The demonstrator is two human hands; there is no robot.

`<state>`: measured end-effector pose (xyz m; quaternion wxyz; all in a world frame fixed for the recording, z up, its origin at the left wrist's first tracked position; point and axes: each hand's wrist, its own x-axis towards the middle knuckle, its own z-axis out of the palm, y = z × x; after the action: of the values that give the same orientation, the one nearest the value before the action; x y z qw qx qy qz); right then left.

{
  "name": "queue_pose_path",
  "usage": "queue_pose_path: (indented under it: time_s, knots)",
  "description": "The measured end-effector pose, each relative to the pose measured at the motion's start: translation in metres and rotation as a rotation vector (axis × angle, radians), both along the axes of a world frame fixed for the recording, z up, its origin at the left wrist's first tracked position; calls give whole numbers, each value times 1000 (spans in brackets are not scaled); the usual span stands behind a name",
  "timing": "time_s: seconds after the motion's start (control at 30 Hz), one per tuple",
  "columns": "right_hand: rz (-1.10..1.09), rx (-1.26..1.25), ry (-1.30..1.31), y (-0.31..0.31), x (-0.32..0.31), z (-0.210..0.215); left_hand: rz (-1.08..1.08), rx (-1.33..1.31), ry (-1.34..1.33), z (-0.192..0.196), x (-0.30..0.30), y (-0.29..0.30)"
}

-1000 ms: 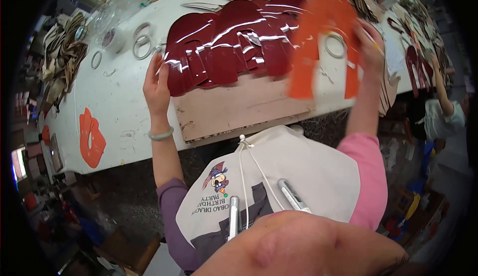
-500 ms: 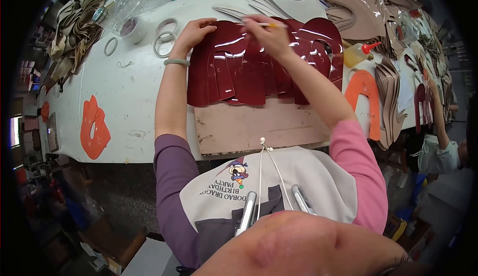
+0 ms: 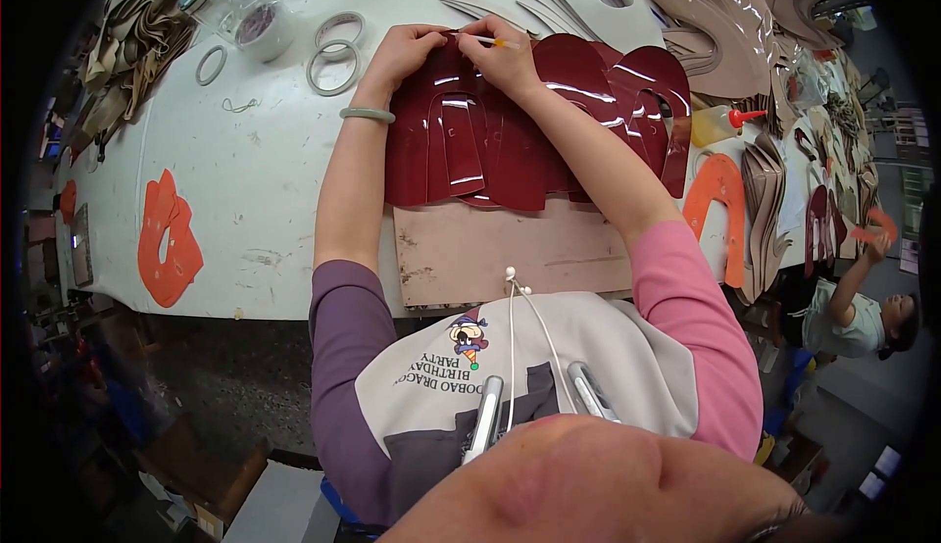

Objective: Assembling and tracing patterns onto shoe components at a factory workshop bench.

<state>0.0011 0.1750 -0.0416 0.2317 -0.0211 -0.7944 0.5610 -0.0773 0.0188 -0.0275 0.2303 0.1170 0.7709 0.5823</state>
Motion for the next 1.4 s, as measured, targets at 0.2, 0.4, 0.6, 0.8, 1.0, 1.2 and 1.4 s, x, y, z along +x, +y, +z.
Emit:
queue_pose_path:
  time_s: [0.2,0.4,0.6,0.8,1.0,1.2,1.4]
  knots:
    - [-22,88,50,1,2,0,-13,18,0,1,1,2]
    - [-32,30,-29,-1,4,2,-14,34,16,-2,1,1]
    - [-73,-12,17,2,3,3,-37,-13,-12,3,-1,-1]
    - [-173,-344,-20,66,31,46,-57,-218,352,12,-3,10]
    - [-131,-328,-154,125,76,40,-425,-216,571,19,8,88]
    - [-92,51,-119,132,82,15,-532,-268,315,21,22,130]
    - [-122,177,-12,131,75,4,-497,-239,91,19,22,136]
